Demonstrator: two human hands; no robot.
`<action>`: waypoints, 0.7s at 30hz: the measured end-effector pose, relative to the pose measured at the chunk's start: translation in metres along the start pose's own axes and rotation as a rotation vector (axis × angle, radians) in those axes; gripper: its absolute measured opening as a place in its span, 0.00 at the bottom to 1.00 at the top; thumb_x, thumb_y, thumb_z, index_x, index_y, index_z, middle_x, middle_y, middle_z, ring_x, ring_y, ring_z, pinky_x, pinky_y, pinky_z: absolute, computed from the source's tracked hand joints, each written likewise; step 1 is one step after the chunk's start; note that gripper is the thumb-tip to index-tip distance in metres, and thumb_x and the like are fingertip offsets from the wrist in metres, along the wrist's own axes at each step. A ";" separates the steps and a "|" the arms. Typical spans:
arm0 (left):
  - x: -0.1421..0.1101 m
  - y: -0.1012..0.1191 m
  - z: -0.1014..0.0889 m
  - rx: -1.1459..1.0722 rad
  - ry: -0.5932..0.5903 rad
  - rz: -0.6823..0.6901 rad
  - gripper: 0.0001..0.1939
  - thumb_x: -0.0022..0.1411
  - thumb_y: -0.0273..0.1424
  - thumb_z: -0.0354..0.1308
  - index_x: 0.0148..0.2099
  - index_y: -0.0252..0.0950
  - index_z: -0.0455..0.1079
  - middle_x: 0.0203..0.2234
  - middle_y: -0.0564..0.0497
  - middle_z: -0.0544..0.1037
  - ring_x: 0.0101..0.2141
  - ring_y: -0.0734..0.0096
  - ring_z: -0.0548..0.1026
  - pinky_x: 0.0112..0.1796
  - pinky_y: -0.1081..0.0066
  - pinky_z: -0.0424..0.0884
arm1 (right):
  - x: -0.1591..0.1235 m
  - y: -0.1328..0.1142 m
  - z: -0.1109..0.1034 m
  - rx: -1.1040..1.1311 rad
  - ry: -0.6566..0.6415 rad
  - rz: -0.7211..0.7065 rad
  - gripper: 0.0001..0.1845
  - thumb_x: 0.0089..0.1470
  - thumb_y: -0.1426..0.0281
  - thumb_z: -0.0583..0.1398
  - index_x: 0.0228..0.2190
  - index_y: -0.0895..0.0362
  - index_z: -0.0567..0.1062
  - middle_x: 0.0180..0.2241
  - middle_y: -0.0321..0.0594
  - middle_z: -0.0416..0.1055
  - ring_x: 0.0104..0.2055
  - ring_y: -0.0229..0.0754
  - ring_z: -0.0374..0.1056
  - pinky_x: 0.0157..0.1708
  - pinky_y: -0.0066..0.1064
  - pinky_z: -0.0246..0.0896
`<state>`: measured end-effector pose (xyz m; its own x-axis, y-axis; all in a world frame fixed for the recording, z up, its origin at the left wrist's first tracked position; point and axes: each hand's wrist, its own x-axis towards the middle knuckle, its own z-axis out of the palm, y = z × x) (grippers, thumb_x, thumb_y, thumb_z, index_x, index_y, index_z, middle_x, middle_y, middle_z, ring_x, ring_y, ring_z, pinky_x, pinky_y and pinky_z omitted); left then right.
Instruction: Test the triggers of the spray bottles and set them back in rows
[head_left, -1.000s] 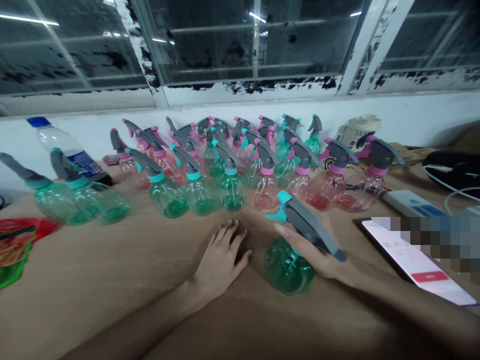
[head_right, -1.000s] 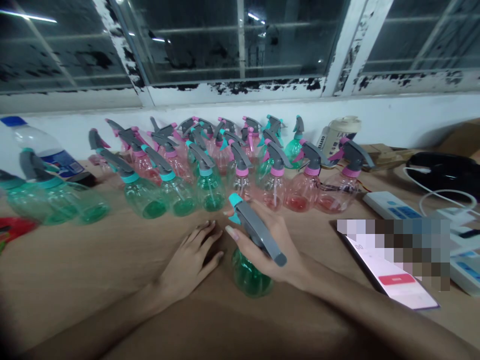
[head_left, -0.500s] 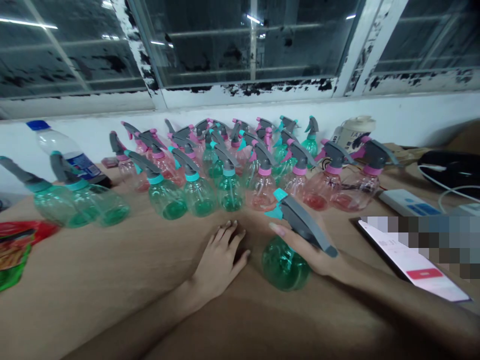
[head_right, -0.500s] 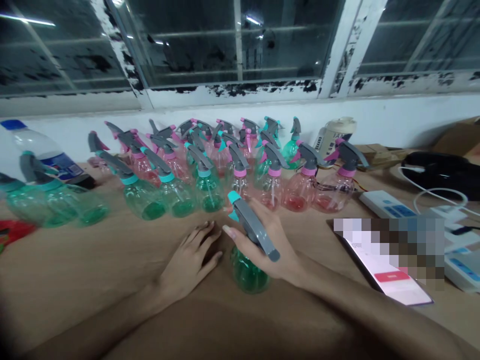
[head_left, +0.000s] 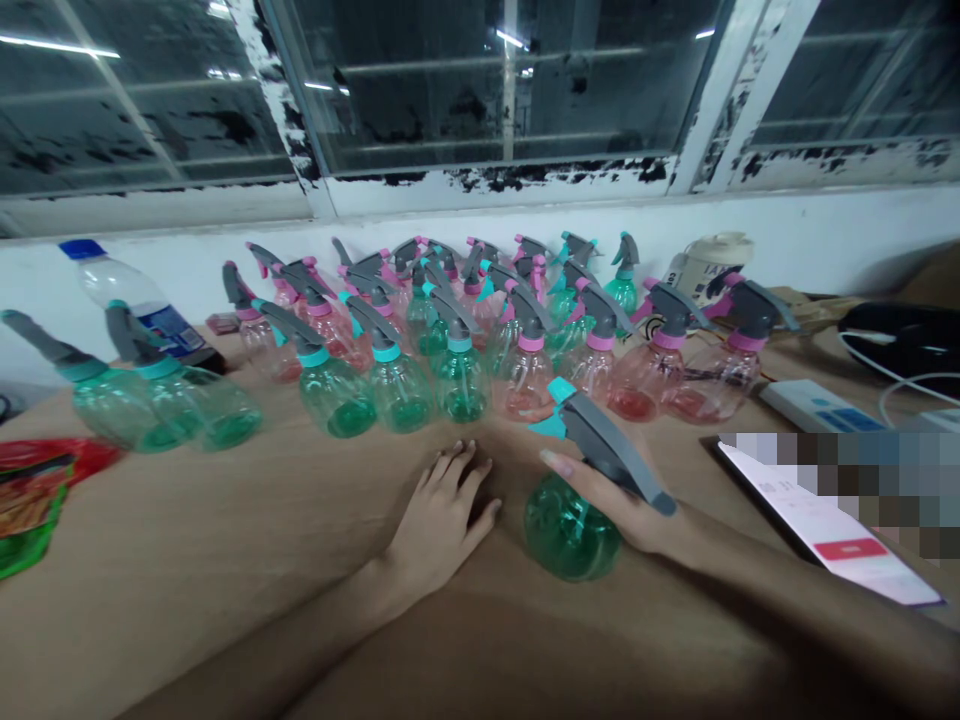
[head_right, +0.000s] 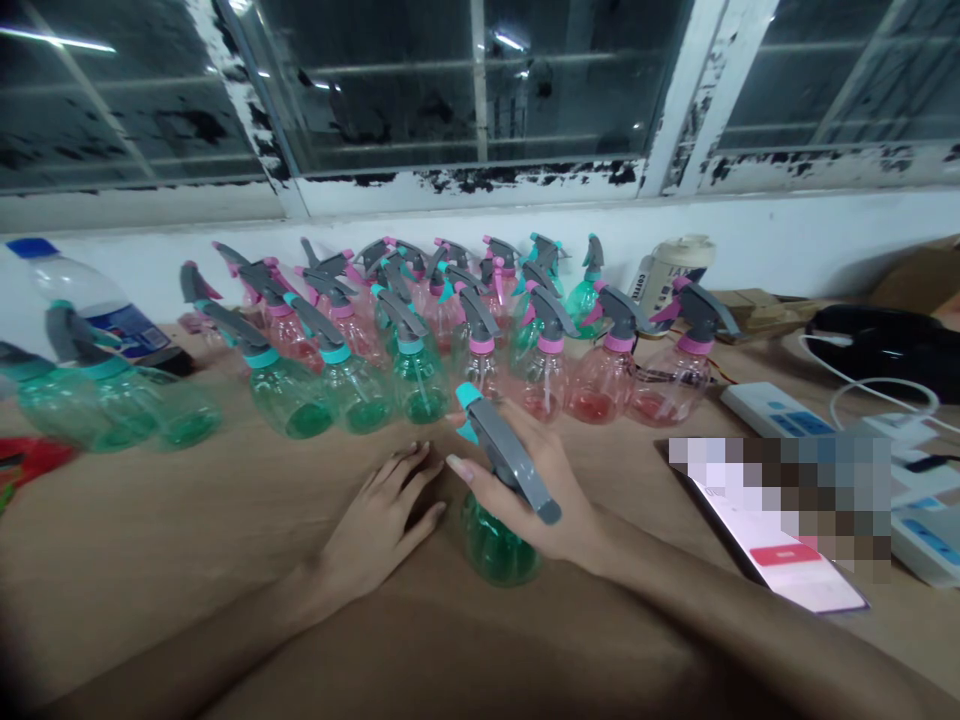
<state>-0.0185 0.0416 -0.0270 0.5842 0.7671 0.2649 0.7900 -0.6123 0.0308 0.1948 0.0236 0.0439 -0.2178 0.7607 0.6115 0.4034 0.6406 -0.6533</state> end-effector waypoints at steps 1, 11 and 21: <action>0.000 0.000 0.000 0.002 0.000 0.001 0.21 0.65 0.35 0.49 0.57 0.30 0.62 0.57 0.37 0.63 0.57 0.50 0.61 0.53 0.51 0.61 | 0.000 0.000 0.000 0.002 0.002 0.005 0.07 0.53 0.68 0.59 0.37 0.51 0.67 0.30 0.35 0.66 0.30 0.39 0.64 0.25 0.33 0.55; 0.000 0.000 -0.001 -0.001 -0.001 0.002 0.21 0.65 0.35 0.50 0.56 0.29 0.62 0.57 0.37 0.64 0.57 0.51 0.60 0.54 0.51 0.60 | 0.009 -0.014 -0.007 0.008 -0.051 0.033 0.05 0.52 0.72 0.58 0.29 0.53 0.65 0.29 0.35 0.67 0.28 0.36 0.64 0.25 0.30 0.57; 0.000 0.000 -0.001 0.005 -0.008 -0.002 0.21 0.65 0.35 0.50 0.57 0.29 0.63 0.57 0.37 0.63 0.57 0.50 0.60 0.54 0.51 0.60 | 0.006 -0.006 -0.005 0.050 -0.097 0.020 0.05 0.54 0.67 0.56 0.28 0.54 0.69 0.27 0.34 0.68 0.27 0.35 0.65 0.29 0.30 0.62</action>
<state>-0.0185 0.0408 -0.0262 0.5843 0.7696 0.2573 0.7919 -0.6101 0.0268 0.1957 0.0241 0.0535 -0.2958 0.7783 0.5539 0.3643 0.6279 -0.6878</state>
